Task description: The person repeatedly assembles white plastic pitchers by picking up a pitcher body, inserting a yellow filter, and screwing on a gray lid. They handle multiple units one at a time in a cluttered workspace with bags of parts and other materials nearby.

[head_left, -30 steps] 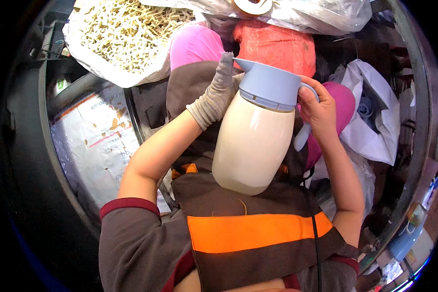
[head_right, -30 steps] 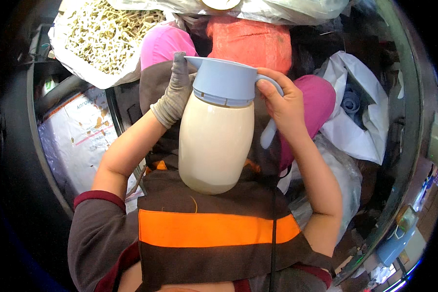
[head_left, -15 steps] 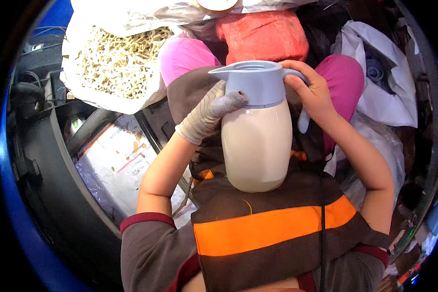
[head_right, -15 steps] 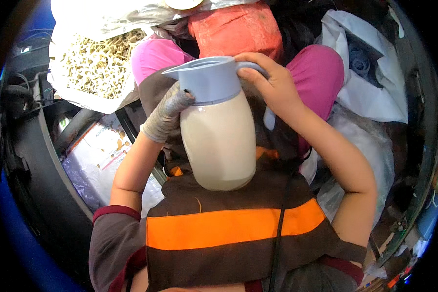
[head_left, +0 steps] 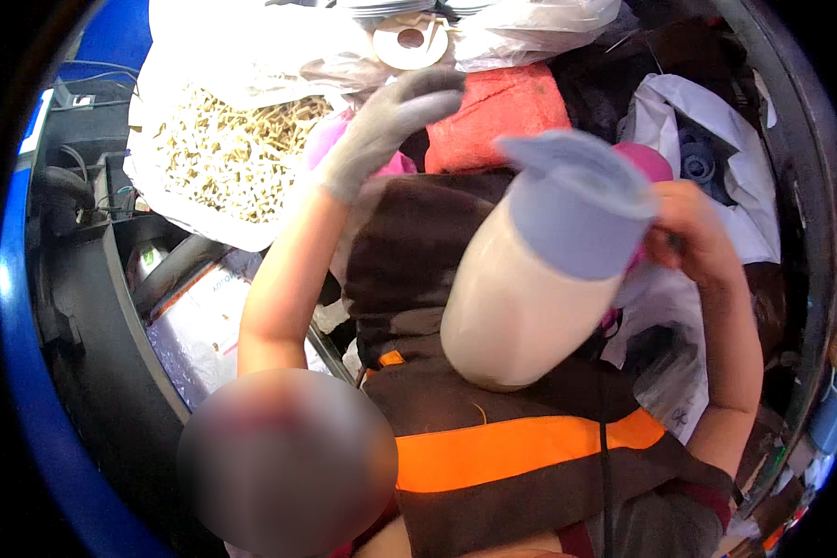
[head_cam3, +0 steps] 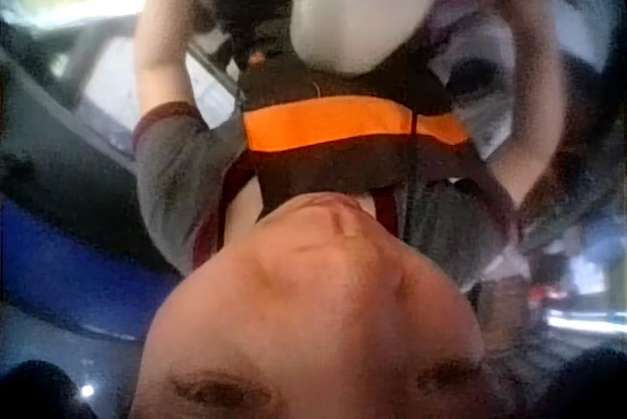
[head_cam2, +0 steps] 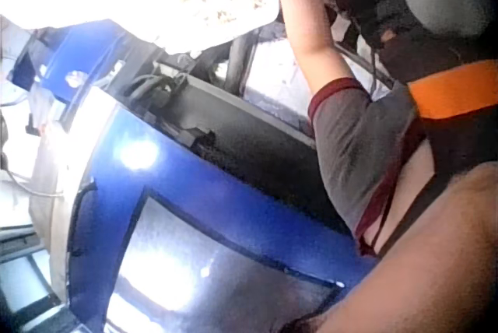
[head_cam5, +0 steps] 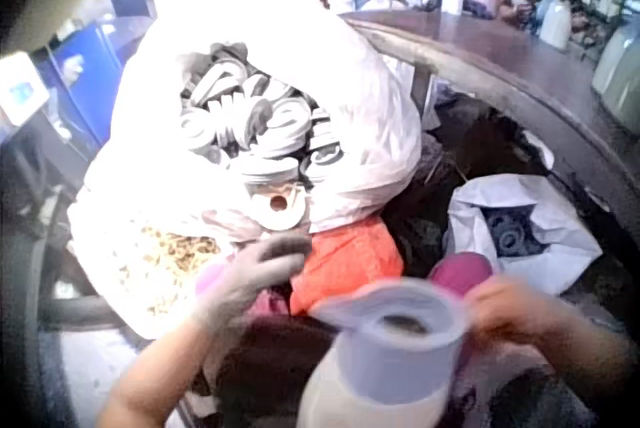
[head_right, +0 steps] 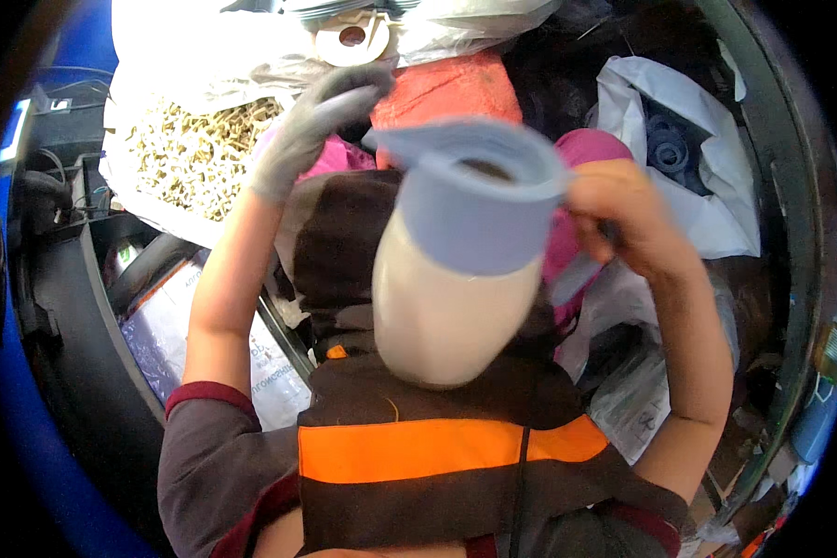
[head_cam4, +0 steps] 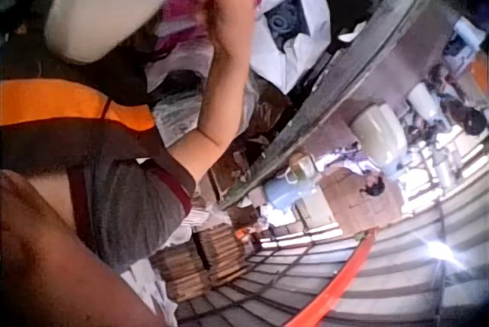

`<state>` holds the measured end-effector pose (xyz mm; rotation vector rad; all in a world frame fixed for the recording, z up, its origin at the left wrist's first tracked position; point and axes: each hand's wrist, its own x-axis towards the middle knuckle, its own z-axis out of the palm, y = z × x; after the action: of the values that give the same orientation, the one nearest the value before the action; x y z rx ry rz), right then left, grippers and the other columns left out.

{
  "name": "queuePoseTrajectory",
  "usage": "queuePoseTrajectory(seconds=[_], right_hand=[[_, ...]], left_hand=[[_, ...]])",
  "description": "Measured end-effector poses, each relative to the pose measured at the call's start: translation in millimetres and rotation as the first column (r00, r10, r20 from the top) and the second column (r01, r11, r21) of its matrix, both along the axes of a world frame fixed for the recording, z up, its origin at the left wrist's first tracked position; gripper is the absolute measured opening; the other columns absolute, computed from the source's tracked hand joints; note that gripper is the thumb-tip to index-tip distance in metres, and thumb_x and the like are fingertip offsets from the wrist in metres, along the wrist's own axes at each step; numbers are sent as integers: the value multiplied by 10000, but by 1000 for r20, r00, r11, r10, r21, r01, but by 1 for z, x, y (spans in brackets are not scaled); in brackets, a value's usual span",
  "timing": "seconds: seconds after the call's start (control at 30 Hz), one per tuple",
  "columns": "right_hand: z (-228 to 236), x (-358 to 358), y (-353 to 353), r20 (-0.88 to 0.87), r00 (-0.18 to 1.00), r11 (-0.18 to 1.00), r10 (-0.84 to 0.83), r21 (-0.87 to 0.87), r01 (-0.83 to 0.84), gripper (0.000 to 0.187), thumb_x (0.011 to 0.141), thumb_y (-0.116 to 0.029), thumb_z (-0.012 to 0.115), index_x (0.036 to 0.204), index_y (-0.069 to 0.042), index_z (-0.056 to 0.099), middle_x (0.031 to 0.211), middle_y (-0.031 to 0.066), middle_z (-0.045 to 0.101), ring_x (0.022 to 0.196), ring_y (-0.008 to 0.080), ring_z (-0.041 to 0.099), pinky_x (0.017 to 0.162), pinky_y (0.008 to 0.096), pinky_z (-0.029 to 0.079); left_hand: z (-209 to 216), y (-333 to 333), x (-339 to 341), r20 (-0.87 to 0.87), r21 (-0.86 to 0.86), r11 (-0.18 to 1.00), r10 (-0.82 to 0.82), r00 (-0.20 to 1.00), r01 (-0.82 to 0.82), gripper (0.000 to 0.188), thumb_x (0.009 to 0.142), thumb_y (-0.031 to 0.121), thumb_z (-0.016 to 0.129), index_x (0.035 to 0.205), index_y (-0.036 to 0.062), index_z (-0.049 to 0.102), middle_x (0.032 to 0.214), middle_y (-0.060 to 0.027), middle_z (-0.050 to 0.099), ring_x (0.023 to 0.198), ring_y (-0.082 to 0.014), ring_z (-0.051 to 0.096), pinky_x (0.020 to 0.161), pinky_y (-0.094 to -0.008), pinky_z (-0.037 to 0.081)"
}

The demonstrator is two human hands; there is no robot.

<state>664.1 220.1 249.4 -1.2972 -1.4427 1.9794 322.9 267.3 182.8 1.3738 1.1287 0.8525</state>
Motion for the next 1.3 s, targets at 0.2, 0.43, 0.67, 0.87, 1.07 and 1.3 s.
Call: queuePoseTrajectory(seconds=[0.2, 0.43, 0.67, 0.87, 1.07, 1.3], right_hand=[[4, 26, 32, -130, 906, 813, -403, 403, 420, 376, 885, -428, 560, 697, -111, 485, 577, -25, 464, 469, 52, 413, 469, 203, 295], [-44, -59, 59, 49, 961, 814, -273, 545, 203, 456, 862, -266, 629, 1228, 0, 573, 810, 12, 593, 587, 53, 504, 525, 201, 408], [-39, -70, 56, 43, 969, 764, -245, 624, 165, 474, 833, -221, 641, 1240, 10, 568, 929, 53, 626, 635, 49, 542, 550, 205, 449], [-32, -69, 65, 89, 983, 850, -162, 518, 93, 473, 841, -228, 633, 1250, 1, 566, 858, 32, 627, 629, 54, 551, 552, 204, 454], [-35, -60, 68, 98, 986, 775, -136, 630, 44, 482, 877, -262, 590, 1284, -7, 541, 843, -3, 615, 659, 35, 551, 578, 208, 441], [-24, -58, 70, 222, 970, 871, -101, 490, -22, 449, 899, -262, 570, 1283, -33, 544, 817, -3, 614, 634, 41, 558, 580, 187, 426]], left_hand=[[-36, 80, 12, 153, 76, 922, 366, 918, -380, 308, 872, 250, 640, 1075, 19, 644, 923, -57, 659, 823, -123, 608, 749, -263, 491], [-40, 88, 6, -848, 492, 853, 425, 317, 175, 507, 771, 496, 608, 1085, 98, 625, 1062, -233, 611, 1006, -363, 588, 858, -448, 459], [-68, 120, 4, -849, 449, 894, 422, 318, 12, 679, 718, 505, 633, 1292, 189, 456, 1246, -297, 451, 1169, -457, 417, 931, -538, 375], [-11, 117, -26, -564, 591, 805, 464, 683, -59, 636, 723, 376, 737, 1225, 56, 512, 1032, -202, 618, 939, -325, 609, 820, -393, 483], [92, 81, 6, -206, 328, 928, 255, 945, -179, 621, 788, 261, 739, 1283, 20, 453, 815, -55, 603, 632, -108, 557, 576, -235, 472], [148, 51, 51, -451, 612, 770, 151, 880, 182, 810, 722, 461, 710, 1306, -39, 455, 1070, -230, 617, 921, -290, 631, 770, -341, 524]])
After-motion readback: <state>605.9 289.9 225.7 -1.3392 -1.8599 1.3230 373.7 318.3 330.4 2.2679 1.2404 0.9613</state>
